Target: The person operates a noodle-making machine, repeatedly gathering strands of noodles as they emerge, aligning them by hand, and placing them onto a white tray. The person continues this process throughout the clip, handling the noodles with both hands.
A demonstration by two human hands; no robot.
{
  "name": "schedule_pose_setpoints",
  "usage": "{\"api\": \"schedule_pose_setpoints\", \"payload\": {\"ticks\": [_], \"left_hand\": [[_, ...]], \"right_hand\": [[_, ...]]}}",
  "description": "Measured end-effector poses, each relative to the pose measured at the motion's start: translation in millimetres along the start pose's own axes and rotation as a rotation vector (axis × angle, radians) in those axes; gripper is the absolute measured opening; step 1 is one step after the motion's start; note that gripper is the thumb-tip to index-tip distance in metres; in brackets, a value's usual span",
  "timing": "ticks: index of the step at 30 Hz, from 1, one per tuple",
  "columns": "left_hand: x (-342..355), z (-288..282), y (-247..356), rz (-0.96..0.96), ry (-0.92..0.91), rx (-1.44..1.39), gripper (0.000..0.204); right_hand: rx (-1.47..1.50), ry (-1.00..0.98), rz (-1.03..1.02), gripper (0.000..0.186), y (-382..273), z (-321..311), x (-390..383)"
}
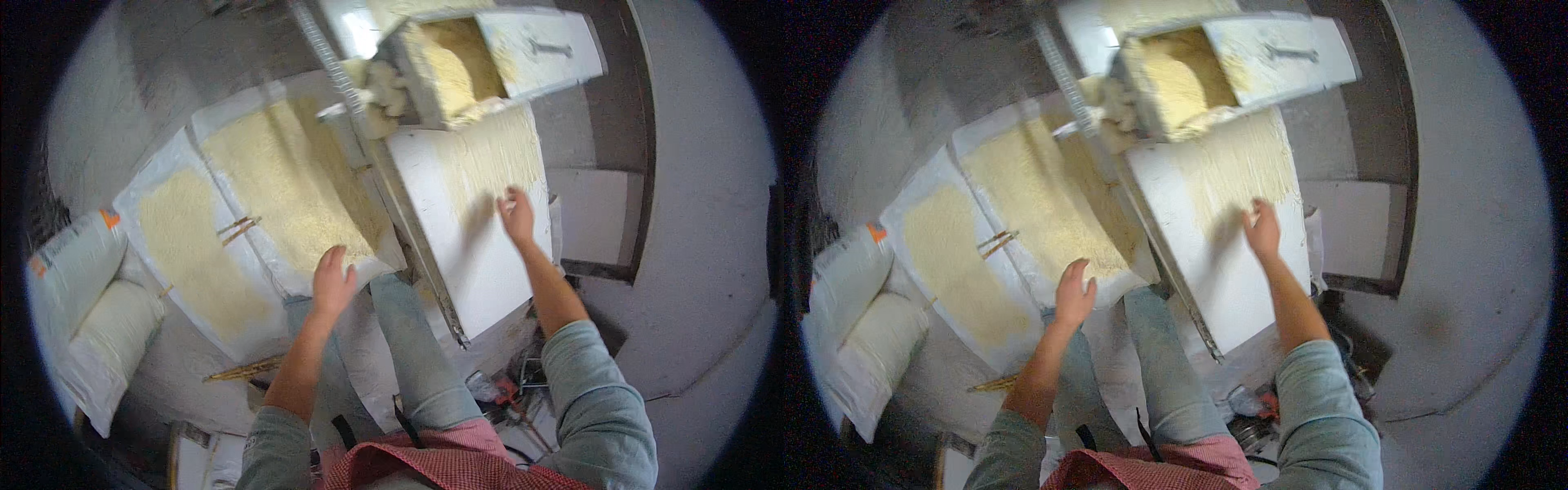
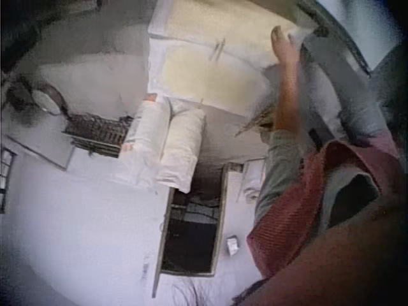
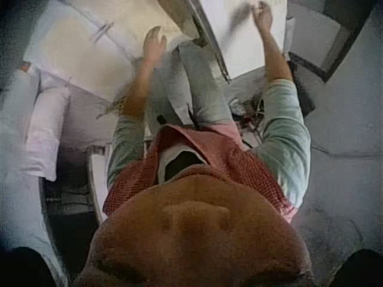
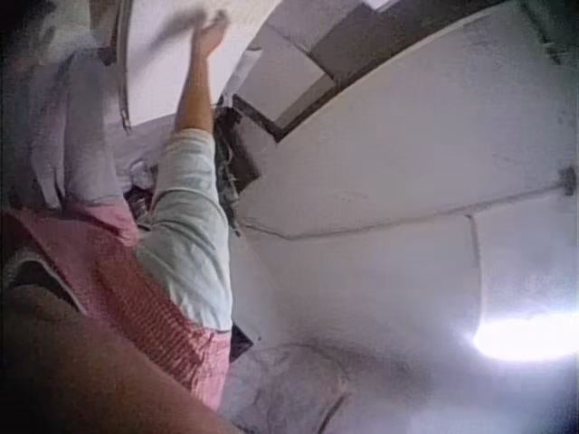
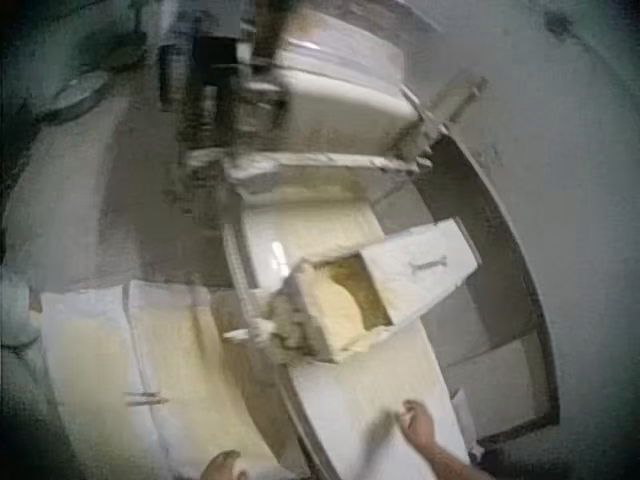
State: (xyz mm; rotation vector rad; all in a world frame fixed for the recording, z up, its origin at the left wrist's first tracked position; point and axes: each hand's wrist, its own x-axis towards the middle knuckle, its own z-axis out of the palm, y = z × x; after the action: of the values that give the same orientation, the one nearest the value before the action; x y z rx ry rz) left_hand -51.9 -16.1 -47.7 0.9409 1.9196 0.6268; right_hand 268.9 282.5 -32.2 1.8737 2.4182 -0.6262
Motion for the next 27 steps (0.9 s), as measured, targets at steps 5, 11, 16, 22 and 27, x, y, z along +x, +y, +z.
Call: {"api": "schedule_pose_setpoints", "payload": {"ticks": [5, 11, 16, 22, 27], "left_hand": [[82, 92, 102, 0.303, -0.012, 0.259, 0.073], [130, 175, 166, 0.394, -0.060, 0.383, 0.082], [123, 217, 198, 0.545, -0.268, 0.467, 0.074], [38, 226, 180, 0.588, -0.452, 0.323, 0.045], [-15, 197, 145, 0.316, -0.603, 0.358, 0.057]], "right_hand": [[-0.019, 0.041, 0.214, 0.100, 82, -19, 140], [0.081, 0.043, 0.060, 0.113, 29, 38, 139], [0.279, -0.061, -0.392, 0.048, 7, 49, 50], [0.279, -0.077, -0.160, 0.033, 80, 42, -41], [0.014, 0.149, 0.326, 0.039, 121, 46, -108]]}}
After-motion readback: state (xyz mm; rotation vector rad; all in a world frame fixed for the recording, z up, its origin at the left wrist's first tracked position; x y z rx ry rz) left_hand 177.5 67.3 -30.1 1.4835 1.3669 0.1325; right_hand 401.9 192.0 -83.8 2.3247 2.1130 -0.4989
